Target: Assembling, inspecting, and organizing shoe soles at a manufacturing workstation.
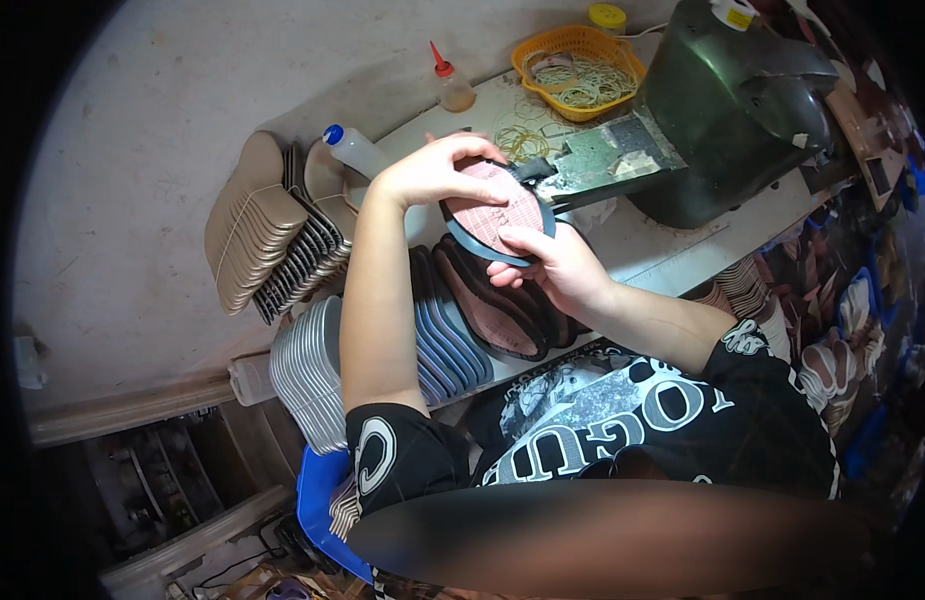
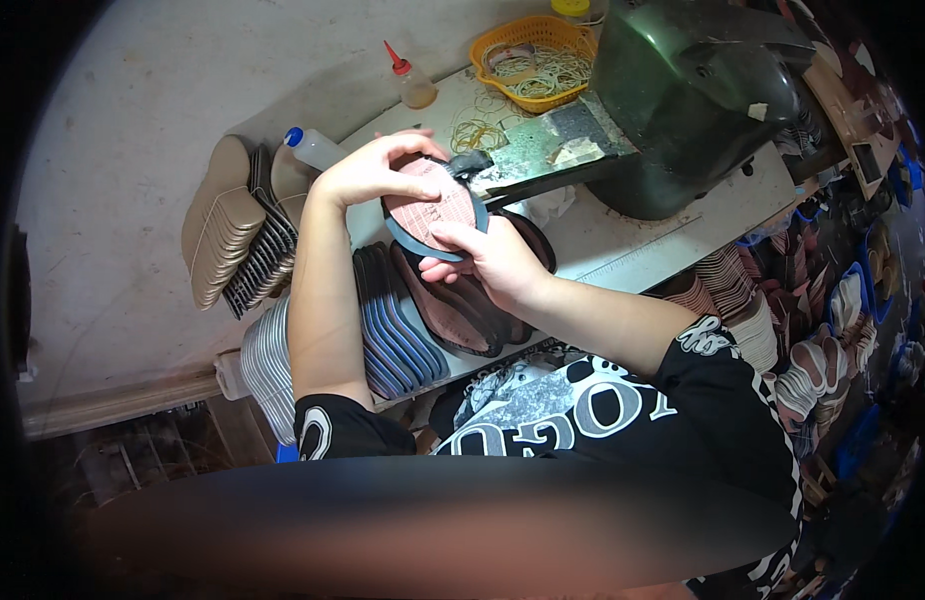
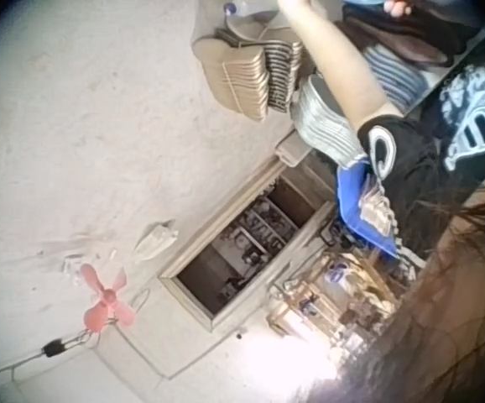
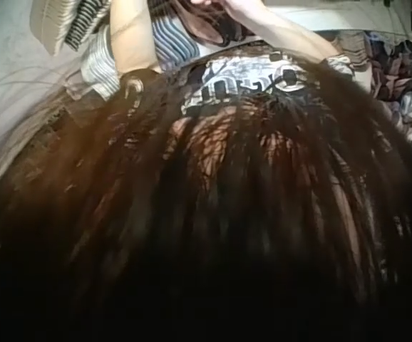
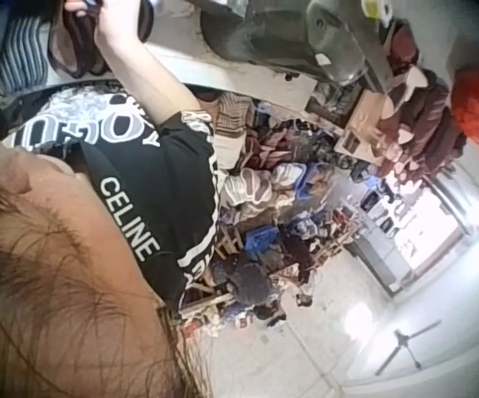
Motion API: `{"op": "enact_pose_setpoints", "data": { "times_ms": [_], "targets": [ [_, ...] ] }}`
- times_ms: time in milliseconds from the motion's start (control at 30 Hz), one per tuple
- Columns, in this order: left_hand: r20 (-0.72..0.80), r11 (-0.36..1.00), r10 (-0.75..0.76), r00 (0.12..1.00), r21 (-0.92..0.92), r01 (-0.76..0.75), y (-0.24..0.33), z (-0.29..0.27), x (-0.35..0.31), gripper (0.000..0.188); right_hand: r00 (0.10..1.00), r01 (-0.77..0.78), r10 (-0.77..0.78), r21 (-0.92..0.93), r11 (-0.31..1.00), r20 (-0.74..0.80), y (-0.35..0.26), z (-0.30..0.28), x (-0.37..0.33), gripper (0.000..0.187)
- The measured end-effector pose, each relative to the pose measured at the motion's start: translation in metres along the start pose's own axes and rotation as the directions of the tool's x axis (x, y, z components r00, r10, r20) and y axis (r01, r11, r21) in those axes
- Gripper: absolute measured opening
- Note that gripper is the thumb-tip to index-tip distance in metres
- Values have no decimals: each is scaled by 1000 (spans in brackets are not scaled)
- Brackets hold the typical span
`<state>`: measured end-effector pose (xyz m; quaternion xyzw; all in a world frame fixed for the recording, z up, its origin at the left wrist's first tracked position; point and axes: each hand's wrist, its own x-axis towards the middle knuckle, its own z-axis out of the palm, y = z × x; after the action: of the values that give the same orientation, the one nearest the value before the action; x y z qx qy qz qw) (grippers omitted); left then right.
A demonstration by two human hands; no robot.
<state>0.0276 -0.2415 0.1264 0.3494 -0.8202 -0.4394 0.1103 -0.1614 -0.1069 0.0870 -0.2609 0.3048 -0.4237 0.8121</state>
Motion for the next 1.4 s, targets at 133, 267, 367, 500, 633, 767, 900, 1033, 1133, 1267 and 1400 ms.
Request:
{"op": "enact_pose_setpoints", "data": {
  "times_ms": [133, 267, 367, 500, 633, 767, 900, 1033, 1133, 1267, 1400],
  "targets": [
    [140, 970, -242, 960, 44, 238, 4, -16, 10, 42, 1000, -21, 21, -27, 999, 2, -2, -3, 9, 31],
    [197, 951, -309, 931, 39, 307, 5, -21, 9, 41, 999, -19, 20, -35, 999, 38, -10, -5, 6, 38],
    [187, 945, -317, 930, -16, 325, -10, -21, 5, 40, 996, -31, 32, -14, 999, 88, -16, -7, 8, 39],
    [73, 944, -329, 941, 15, 329, -4, -13, -6, 39, 996, -62, 64, -32, 998, 70, -22, -10, 8, 38],
    [23, 918, -393, 919, -40, 393, 12, -8, -20, 38, 995, -86, 88, -50, 995, 45, -28, -9, 8, 40],
    [-156, 903, -427, 891, -9, 431, 6, 8, -39, 50, 992, -124, 126, -58, 991, 14, -35, -8, 5, 41],
    [-234, 877, -473, 849, -37, 478, 19, 21, -49, 50, 990, -138, 137, -124, 983, -19, -38, -12, 6, 41],
    [-158, 799, -590, 792, 27, 601, 38, 31, -53, 42, 996, -88, 82, -208, 974, -36, -36, -20, 8, 32],
    [-8, 694, -703, 711, -223, 685, 46, 38, -51, 49, 998, -38, 53, -305, 952, 42, -40, -22, 6, 30],
    [-36, 644, -728, 685, -379, 664, 59, 58, -55, 59, 976, -106, 184, -481, 870, 118, -39, -16, -16, 33],
    [-13, 576, -745, 667, -519, 632, 73, 71, -53, 62, 980, -66, 153, -516, 854, 127, -36, -27, -26, 34]
  ]
}}
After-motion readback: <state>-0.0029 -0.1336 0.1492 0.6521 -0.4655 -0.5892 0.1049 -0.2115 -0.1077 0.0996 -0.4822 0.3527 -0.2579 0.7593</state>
